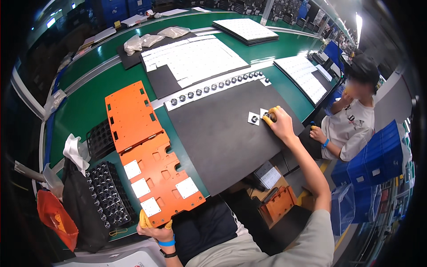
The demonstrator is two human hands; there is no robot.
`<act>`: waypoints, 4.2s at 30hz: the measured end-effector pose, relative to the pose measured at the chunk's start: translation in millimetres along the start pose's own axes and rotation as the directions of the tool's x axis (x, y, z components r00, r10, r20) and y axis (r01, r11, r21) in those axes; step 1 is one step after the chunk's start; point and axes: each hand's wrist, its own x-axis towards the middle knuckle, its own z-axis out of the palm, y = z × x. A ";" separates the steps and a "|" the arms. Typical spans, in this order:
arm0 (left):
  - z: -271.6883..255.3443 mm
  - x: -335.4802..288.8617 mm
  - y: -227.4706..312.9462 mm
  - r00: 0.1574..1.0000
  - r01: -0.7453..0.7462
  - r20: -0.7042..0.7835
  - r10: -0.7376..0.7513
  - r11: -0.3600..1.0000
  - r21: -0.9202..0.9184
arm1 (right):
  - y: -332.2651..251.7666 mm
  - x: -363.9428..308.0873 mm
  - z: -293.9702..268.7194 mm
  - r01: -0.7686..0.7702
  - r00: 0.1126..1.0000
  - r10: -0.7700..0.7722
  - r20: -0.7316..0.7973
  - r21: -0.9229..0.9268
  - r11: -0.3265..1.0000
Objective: The person assembles small electronic components onto orange circuit boards. They pick up small black cylindrical parts and white square pads from trays, place them onto the boards, and use a machine to press them into place. The person handles the boards and components one at a time, repeating the process for multiple units.
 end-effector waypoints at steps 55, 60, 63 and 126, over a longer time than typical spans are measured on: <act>11.5 -42.2 -23.7 0.991 0.126 0.044 -0.128 0.991 0.042 | 82.9 138.1 90.7 -0.460 0.888 0.458 -0.046 -0.105 0.882; 9.6 -34.2 -20.2 0.996 0.068 0.055 -0.075 0.990 0.120 | 84.7 140.3 93.1 -0.463 0.886 0.457 -0.071 -0.116 0.879; 7.8 -27.9 -16.5 0.997 0.057 0.056 -0.061 0.995 0.081 | 81.3 135.4 91.7 -0.433 0.894 0.412 -0.177 -0.097 0.896; -5.4 -22.2 -11.4 0.990 0.045 0.130 -0.057 0.995 0.094 | 26.3 136.6 95.3 -0.032 0.960 -0.035 -0.277 -0.234 0.972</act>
